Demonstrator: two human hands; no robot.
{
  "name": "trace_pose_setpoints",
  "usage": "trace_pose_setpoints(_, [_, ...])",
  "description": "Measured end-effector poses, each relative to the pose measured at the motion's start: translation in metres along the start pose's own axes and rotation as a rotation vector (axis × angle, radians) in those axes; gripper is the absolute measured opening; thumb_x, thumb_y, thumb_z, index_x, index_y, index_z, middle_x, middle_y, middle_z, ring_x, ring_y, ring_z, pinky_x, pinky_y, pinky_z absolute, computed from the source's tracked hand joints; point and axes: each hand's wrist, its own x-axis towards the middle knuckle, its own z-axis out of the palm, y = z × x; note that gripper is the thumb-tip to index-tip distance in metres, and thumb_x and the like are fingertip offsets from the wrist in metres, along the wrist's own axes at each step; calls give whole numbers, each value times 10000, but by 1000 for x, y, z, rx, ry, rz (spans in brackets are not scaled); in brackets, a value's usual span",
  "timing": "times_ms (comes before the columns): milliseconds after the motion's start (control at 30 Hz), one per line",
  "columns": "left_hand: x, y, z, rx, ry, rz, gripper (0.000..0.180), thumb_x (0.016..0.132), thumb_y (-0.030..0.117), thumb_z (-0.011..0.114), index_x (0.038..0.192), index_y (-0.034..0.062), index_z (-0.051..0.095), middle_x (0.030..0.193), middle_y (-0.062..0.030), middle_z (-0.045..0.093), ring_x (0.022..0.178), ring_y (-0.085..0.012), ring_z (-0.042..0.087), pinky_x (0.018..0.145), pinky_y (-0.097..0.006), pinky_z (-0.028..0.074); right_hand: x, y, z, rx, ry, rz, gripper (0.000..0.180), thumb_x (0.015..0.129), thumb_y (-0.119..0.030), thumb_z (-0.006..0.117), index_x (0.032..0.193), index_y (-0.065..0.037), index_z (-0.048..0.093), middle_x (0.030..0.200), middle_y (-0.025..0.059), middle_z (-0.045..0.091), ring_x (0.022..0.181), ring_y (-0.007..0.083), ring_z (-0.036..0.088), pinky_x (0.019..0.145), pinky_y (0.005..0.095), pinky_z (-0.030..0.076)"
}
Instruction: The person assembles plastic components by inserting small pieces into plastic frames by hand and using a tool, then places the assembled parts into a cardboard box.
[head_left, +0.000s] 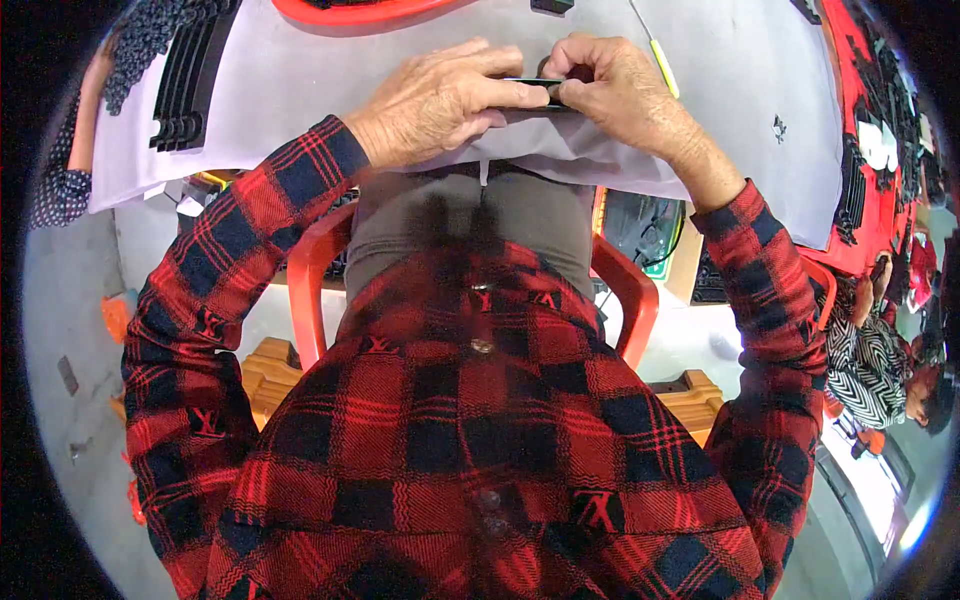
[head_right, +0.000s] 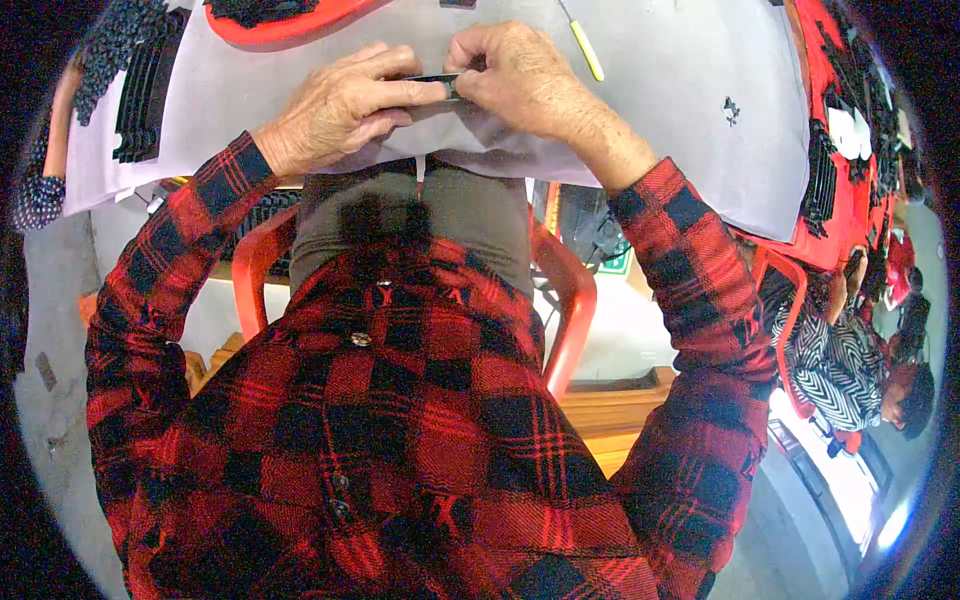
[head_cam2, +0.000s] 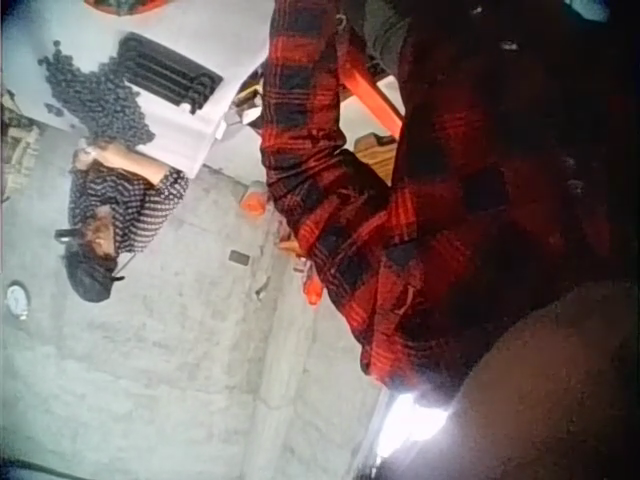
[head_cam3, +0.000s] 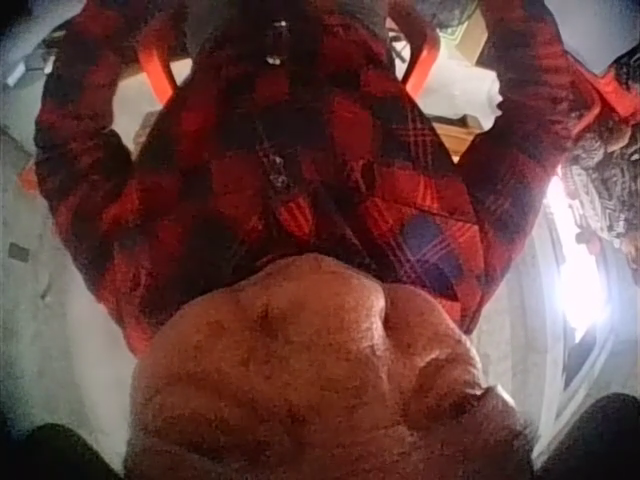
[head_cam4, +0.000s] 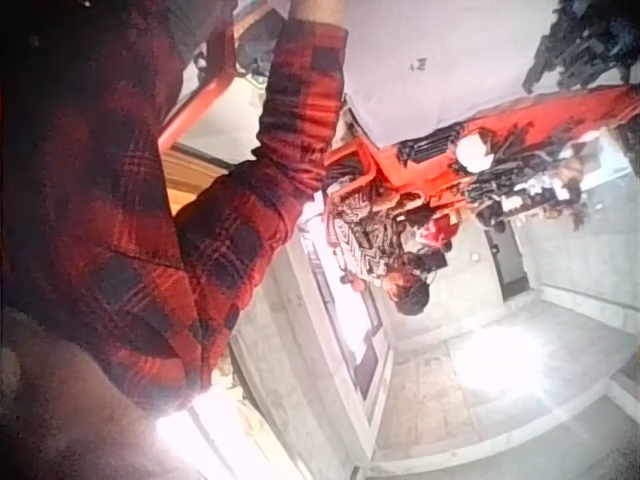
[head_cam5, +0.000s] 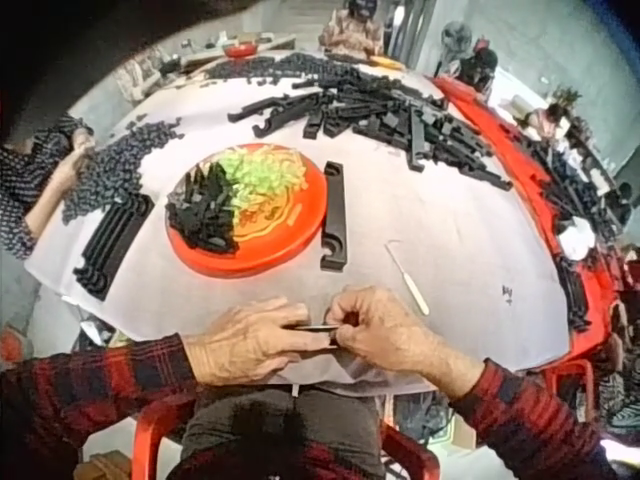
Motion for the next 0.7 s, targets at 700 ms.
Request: trace_pose_setpoints(700, [2,1,1,-19,23,16,441,750,126,731,1186,164,680,984,-60,557,889,-300,551,765,-412,493,-4,-3,7,-51,130,-13,92,807,-54,620,883,-5,637,750,46,603,660,105,546,633,292,478])
